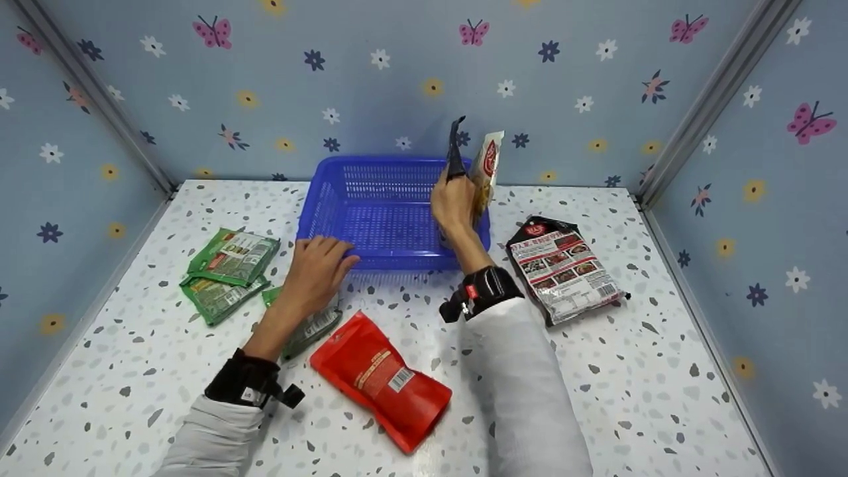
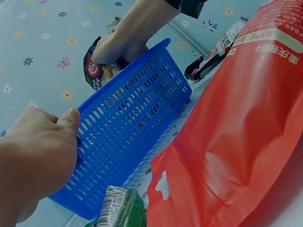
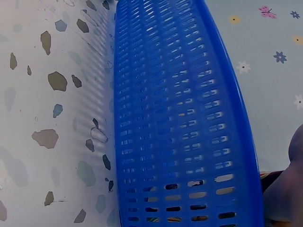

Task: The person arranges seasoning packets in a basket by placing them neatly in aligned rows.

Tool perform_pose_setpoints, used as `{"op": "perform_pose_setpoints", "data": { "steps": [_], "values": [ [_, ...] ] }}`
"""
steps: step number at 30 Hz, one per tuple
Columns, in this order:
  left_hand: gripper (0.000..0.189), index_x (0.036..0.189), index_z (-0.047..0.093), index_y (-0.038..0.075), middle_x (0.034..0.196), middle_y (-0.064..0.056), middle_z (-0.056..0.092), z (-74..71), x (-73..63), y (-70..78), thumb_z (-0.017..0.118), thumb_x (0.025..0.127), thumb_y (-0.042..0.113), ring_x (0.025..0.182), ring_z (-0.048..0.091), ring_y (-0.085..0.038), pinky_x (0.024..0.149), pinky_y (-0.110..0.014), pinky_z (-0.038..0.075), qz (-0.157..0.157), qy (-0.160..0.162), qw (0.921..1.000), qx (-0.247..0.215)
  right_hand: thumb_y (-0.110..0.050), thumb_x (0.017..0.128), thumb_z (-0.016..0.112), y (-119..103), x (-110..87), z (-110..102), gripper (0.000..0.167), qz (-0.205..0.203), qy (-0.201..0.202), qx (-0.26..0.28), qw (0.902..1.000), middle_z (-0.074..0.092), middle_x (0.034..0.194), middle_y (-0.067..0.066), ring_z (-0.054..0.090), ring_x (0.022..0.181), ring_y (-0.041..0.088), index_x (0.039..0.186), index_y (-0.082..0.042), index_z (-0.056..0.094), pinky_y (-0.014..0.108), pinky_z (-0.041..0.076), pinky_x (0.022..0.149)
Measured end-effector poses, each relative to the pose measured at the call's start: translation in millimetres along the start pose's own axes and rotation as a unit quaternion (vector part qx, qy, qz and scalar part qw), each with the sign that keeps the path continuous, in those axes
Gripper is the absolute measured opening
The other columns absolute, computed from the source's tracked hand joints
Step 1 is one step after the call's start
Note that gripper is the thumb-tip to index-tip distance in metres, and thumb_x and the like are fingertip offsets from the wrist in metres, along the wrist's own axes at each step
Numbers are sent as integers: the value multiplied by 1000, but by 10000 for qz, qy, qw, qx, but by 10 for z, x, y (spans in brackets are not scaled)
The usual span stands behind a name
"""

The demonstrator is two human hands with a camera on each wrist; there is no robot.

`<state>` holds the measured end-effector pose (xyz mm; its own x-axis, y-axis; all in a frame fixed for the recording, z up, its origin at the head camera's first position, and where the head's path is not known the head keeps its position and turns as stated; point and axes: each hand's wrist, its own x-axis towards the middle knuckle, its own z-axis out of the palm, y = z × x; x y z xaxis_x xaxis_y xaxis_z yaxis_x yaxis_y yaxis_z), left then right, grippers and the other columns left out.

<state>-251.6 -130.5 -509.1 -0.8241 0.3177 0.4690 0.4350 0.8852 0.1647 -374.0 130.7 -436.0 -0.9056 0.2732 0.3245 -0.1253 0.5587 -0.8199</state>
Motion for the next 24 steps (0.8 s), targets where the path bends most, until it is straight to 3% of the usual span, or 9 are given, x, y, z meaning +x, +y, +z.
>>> {"op": "perform_pose_setpoints", "data": {
  "steps": [6, 9, 12, 15, 19, 24],
  "values": [
    [41, 133, 73, 10, 123, -12, 78, -3, 3, -3, 52, 119, 44, 117, 70, -35, 104, -54, 51, -33, -69, 10000, -10, -30, 120, 48, 7, 10, -9, 48, 177, 28, 107, 9998, 77, 128, 35, 74, 127, 49, 147, 5, 68, 62, 55, 112],
    [43, 134, 73, 11, 123, -12, 78, 0, 4, -5, 50, 120, 45, 117, 69, -34, 104, -53, 50, -25, -102, 9999, 4, -31, 117, 52, 10, 5, -8, 46, 310, 34, 33, 9995, 77, 129, 34, 75, 128, 47, 134, 6, 74, 61, 56, 112],
    [45, 134, 72, 11, 123, -12, 78, 3, 2, -4, 48, 120, 46, 117, 69, -34, 104, -53, 50, -37, -137, 9999, 9, -32, 113, 58, 12, -8, -4, 41, 415, 44, -52, 9991, 80, 122, 32, 78, 118, 44, 115, 5, 76, 60, 57, 108],
    [45, 134, 72, 11, 124, -12, 78, 5, 2, -4, 49, 120, 47, 117, 69, -34, 104, -53, 50, -39, -153, 9999, -2, -34, 109, 62, 17, -20, -1, 37, 482, 0, -121, 9988, 80, 112, 26, 74, 104, 38, 108, 1, 74, 58, 59, 103],
    [46, 134, 72, 12, 124, -11, 78, 2, 1, -5, 47, 120, 48, 117, 69, -33, 105, -52, 50, -35, -184, 9998, 12, -39, 105, 66, 18, -38, -17, 40, 638, -142, -134, 9978, 79, 113, 22, 70, 101, 32, 113, -1, 75, 55, 59, 102],
    [45, 135, 72, 12, 124, -12, 78, -9, -3, -7, 48, 120, 47, 118, 69, -34, 105, -53, 50, -59, -180, 9998, 14, -47, 103, 70, 16, -48, -39, 53, 671, -334, 44, 9972, 80, 127, 21, 72, 114, 30, 129, -1, 74, 51, 58, 109]
  ]
}}
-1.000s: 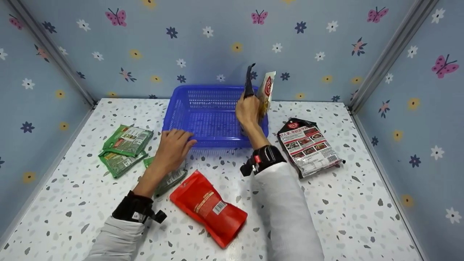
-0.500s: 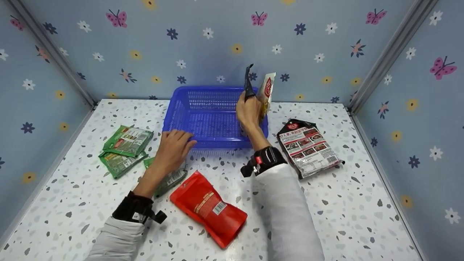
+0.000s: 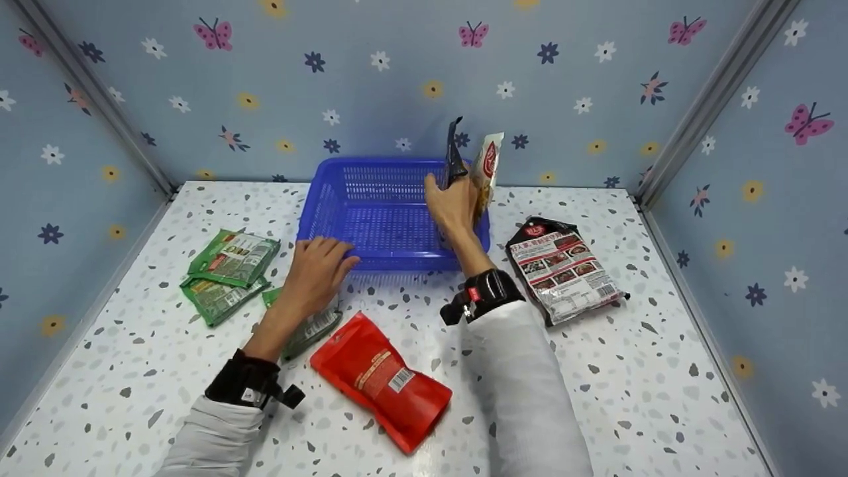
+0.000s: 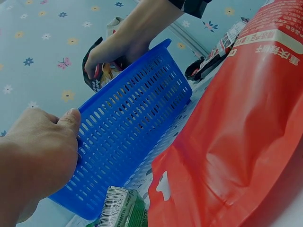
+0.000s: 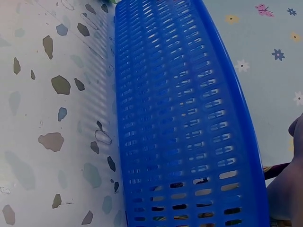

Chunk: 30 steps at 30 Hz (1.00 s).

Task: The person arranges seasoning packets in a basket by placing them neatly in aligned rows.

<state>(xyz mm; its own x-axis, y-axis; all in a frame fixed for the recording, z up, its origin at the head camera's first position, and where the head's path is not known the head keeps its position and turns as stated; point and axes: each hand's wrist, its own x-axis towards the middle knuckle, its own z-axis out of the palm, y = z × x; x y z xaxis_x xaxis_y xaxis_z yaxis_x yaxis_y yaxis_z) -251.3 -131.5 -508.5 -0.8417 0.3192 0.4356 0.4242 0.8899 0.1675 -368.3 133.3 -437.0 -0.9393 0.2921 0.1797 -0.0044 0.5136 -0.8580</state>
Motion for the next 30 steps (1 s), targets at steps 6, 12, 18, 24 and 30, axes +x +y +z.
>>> {"op": "perform_pose_setpoints", "data": {
  "steps": [6, 12, 18, 24, 30],
  "values": [
    [45, 136, 72, 11, 127, -13, 77, 0, -5, 1, 49, 120, 46, 118, 68, -35, 105, -54, 50, -20, -21, 10000, -73, -48, 101, 76, 19, -21, -21, 58, -289, -97, 240, 9992, 79, 128, 20, 72, 116, 30, 136, -1, 72, 50, 58, 109],
    [43, 139, 72, 11, 129, -13, 77, -5, 3, 8, 52, 120, 44, 121, 68, -35, 107, -55, 49, -88, -73, 9998, -163, -50, 102, 76, 26, -81, -67, 63, -379, -201, 369, 9984, 75, 131, 21, 71, 120, 32, 140, -1, 66, 52, 57, 110],
    [42, 139, 72, 11, 129, -13, 78, -4, 9, 10, 53, 119, 43, 121, 68, -36, 107, -55, 49, -59, -49, 9999, -106, -55, 103, 74, 22, -224, -163, 82, -350, -255, 374, 9984, 63, 157, 22, 61, 149, 36, 161, -3, 48, 53, 46, 130],
    [42, 137, 72, 10, 128, -14, 77, 5, 11, 0, 53, 119, 44, 120, 68, -36, 107, -55, 49, -39, -57, 9999, -93, -52, 104, 75, 17, -435, -271, 87, -629, -257, 536, 9963, 59, 166, 23, 55, 158, 39, 170, -7, 40, 53, 43, 134],
    [44, 136, 72, 11, 127, -13, 78, 11, 8, -6, 51, 120, 45, 119, 69, -36, 105, -54, 50, 27, 56, 10000, -64, -42, 106, 77, 33, -680, -403, 88, -758, -434, 1085, 9903, 49, 177, 19, 48, 167, 32, 174, -6, 36, 42, 38, 139]
  ]
}}
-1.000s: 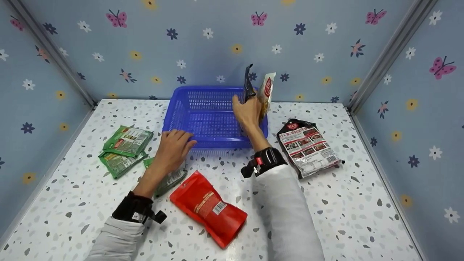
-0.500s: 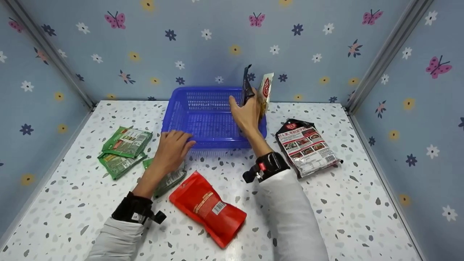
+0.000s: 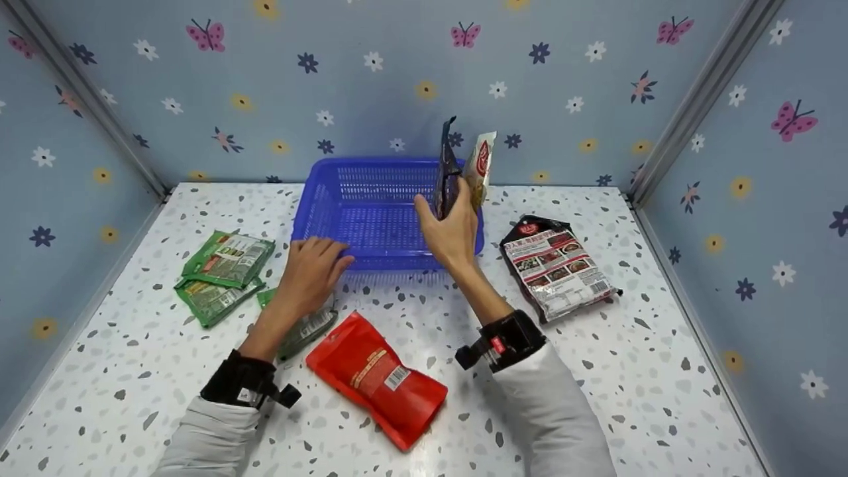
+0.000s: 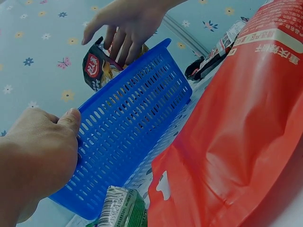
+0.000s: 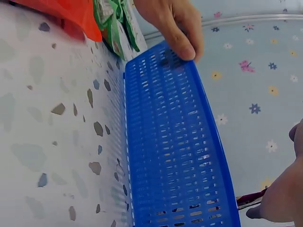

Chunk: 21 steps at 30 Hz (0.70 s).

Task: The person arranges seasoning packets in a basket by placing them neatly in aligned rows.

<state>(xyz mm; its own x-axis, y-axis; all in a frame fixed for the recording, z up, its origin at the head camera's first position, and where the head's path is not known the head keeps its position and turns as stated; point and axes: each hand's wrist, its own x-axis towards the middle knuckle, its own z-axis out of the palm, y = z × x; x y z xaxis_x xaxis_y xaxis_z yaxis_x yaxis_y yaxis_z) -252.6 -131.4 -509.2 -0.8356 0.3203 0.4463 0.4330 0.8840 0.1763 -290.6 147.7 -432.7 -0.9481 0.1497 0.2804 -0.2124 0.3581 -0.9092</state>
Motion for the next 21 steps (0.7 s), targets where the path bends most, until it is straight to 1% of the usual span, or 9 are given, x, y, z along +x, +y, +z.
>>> {"op": "perform_pose_setpoints", "data": {
  "steps": [3, 5, 9, 12, 16, 21],
  "values": [
    [43, 134, 73, 10, 125, -13, 79, 6, 2, -5, 52, 119, 44, 118, 70, -36, 103, -54, 51, 87, 152, 9998, 63, -39, 107, 77, 11, -123, -72, 87, -68, -120, 225, 9997, 42, 181, 18, 41, 171, 31, 175, -4, 34, 40, 34, 141],
    [43, 133, 73, 9, 124, -14, 79, 10, 3, -7, 52, 119, 44, 117, 70, -37, 103, -55, 51, 115, 168, 9998, 93, -37, 108, 76, 27, -218, -127, 86, -172, -231, 340, 9990, 39, 183, 17, 38, 172, 30, 175, -4, 32, 40, 32, 142],
    [46, 136, 72, 9, 127, -14, 79, 8, 4, 1, 49, 120, 46, 119, 70, -37, 105, -55, 51, 56, 8, 10000, 16, -34, 109, 77, 57, -438, -250, 83, -369, -348, 460, 9977, 40, 183, 15, 38, 172, 29, 174, -5, 33, 40, 32, 142],
    [45, 137, 72, 10, 127, -14, 78, 9, 1, 9, 51, 120, 45, 120, 70, -36, 106, -55, 50, 25, -51, 10000, -63, -30, 109, 76, 94, -592, -345, 82, -469, -399, 405, 9973, 42, 182, 16, 39, 172, 29, 174, -4, 34, 40, 32, 142],
    [42, 137, 71, 11, 127, -13, 78, 16, 2, 4, 52, 120, 44, 119, 69, -35, 106, -54, 49, -14, -59, 9999, -94, -26, 109, 77, 162, -739, -455, 79, -638, -386, 178, 9971, 45, 180, 17, 42, 170, 32, 172, -2, 37, 43, 32, 142],
    [44, 137, 71, 11, 127, -13, 77, 12, 6, -3, 49, 120, 46, 119, 68, -35, 107, -54, 49, -60, -80, 9999, -76, -26, 107, 80, 235, -878, -597, 78, -836, -372, -232, 9955, 48, 178, 17, 44, 169, 34, 172, -6, 41, 48, 32, 142]
  ]
}}
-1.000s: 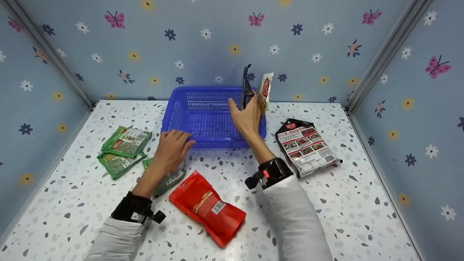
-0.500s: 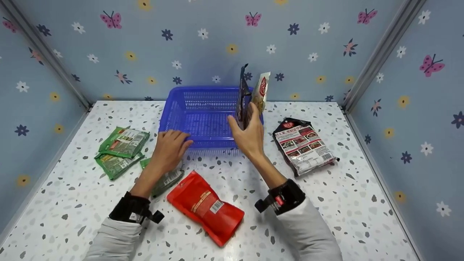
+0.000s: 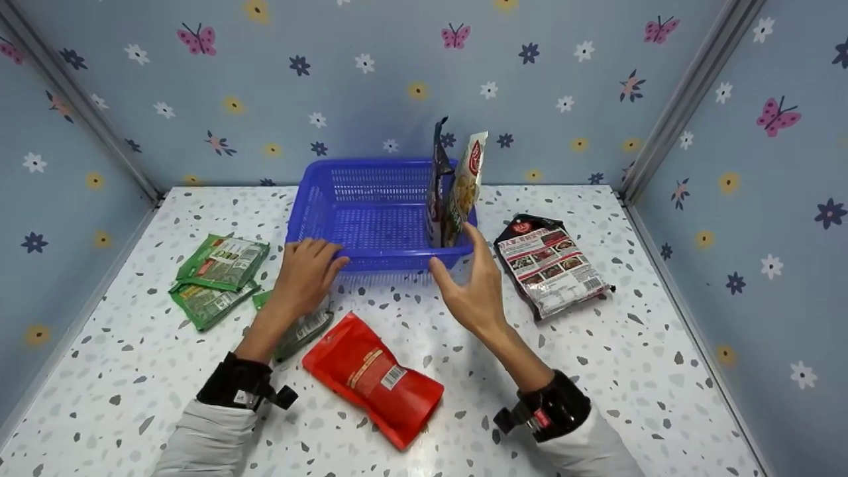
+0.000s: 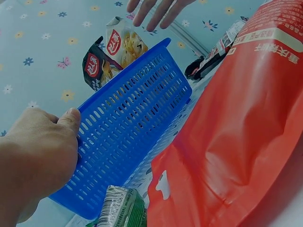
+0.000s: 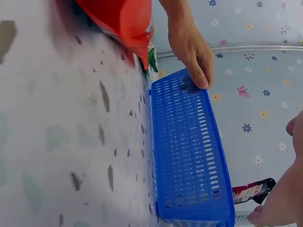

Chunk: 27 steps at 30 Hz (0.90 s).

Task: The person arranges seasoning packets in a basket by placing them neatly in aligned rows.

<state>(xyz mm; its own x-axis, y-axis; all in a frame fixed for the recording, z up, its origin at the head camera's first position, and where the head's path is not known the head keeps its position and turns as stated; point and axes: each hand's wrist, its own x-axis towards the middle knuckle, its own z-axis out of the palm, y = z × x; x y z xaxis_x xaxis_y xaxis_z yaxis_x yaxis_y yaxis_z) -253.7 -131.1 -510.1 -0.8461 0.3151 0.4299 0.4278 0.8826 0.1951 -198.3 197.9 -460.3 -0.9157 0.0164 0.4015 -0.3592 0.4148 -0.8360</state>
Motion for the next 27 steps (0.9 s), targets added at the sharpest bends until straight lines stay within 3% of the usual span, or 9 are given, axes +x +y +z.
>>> {"op": "perform_pose_setpoints", "data": {
  "steps": [9, 15, 19, 27],
  "values": [
    [46, 138, 71, 11, 129, -14, 77, -7, -2, 12, 49, 120, 46, 120, 68, -35, 107, -55, 48, 15, -11, 10000, -37, -27, 103, 82, 268, -93, -343, 82, -123, 150, -1149, 9932, 49, 176, 19, 44, 166, 41, 172, -9, 43, 62, 32, 139],
    [44, 136, 72, 10, 127, -14, 78, 5, -18, 12, 49, 121, 44, 119, 68, -37, 106, -56, 48, 74, 71, 9999, 56, -29, 104, 79, 680, 97, -620, 80, -72, -27, -2064, 9784, 44, 174, 31, 39, 165, 50, 169, 1, 42, 68, 28, 137],
    [44, 137, 71, 10, 128, -14, 78, 4, -24, 9, 48, 121, 44, 119, 68, -36, 107, -56, 48, 54, 10, 10000, -20, -29, 105, 76, 915, 233, -767, 80, 177, -129, -2495, 9681, 42, 172, 37, 36, 164, 55, 167, 8, 40, 69, 26, 137],
    [47, 139, 71, 11, 131, -13, 77, -11, 1, 10, 46, 121, 47, 122, 67, -36, 109, -55, 48, -25, -78, 9999, -58, -37, 108, 70, 1113, 483, -855, 85, 577, -702, -3175, 9439, 36, 172, 44, 29, 165, 62, 166, 15, 37, 70, 19, 140]
  ]
}}
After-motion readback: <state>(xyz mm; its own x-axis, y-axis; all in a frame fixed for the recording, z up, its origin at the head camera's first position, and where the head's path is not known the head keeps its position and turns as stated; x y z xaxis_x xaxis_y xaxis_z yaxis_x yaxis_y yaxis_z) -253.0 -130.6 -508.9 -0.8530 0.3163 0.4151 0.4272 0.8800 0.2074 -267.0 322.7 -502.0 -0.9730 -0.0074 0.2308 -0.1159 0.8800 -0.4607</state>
